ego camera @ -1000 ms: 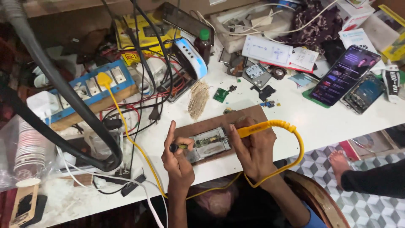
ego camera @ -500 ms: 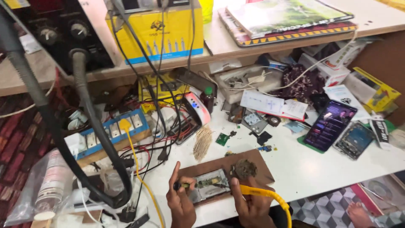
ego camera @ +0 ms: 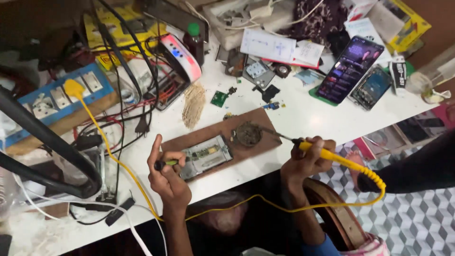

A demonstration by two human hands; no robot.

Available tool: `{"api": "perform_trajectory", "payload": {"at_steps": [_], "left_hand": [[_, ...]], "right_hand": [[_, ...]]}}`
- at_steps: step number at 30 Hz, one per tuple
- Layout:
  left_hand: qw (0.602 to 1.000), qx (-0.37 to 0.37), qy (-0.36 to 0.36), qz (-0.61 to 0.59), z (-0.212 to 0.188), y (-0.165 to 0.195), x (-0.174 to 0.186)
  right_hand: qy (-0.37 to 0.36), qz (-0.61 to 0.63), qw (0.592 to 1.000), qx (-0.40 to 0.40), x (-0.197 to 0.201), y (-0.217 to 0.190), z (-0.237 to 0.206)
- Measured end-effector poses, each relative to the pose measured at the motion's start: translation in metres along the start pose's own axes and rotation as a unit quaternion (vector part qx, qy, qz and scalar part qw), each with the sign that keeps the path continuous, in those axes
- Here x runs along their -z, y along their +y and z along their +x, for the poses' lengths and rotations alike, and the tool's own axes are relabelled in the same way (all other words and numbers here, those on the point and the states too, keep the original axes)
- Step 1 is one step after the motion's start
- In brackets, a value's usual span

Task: The person uses a soldering iron and a screwdriver to work on the internal components of a disassembled mobile phone. They repeatedly apply heat and solder to the circuit board while holding the device steady.

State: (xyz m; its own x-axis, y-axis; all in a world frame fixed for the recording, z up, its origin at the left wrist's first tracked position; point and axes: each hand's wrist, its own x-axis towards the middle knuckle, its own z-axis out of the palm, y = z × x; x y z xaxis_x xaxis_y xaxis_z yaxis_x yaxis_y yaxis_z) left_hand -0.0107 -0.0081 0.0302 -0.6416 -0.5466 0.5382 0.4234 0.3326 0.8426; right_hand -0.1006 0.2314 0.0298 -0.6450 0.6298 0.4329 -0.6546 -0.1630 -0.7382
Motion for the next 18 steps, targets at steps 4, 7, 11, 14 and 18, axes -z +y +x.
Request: {"api": "perform_trajectory", "payload": {"at_steps": [4, 7, 11, 14, 18], "left_hand": [[1.0, -0.013, -0.004, -0.006, 0.001, 0.007, -0.002], [1.0, -0.016, -0.005, 0.003, 0.002, 0.009, -0.004], [0.999, -0.032, -0.006, -0.015, 0.002, 0.008, -0.004], [0.999, -0.032, -0.007, -0.005, 0.001, 0.006, -0.004], [0.999, -0.036, -0.008, -0.002, 0.001, 0.005, -0.004]], "right_hand": [[-0.013, -0.044, 0.999, 0.017, 0.003, 0.006, 0.004], [-0.023, -0.045, 0.999, 0.016, 0.005, 0.011, 0.004], [-0.042, -0.024, 0.999, 0.0, 0.008, 0.017, 0.004], [-0.069, -0.082, 0.994, 0.028, 0.01, 0.02, 0.003], [-0.115, -0.133, 0.983, 0.056, 0.012, 0.02, 0.001]]}}
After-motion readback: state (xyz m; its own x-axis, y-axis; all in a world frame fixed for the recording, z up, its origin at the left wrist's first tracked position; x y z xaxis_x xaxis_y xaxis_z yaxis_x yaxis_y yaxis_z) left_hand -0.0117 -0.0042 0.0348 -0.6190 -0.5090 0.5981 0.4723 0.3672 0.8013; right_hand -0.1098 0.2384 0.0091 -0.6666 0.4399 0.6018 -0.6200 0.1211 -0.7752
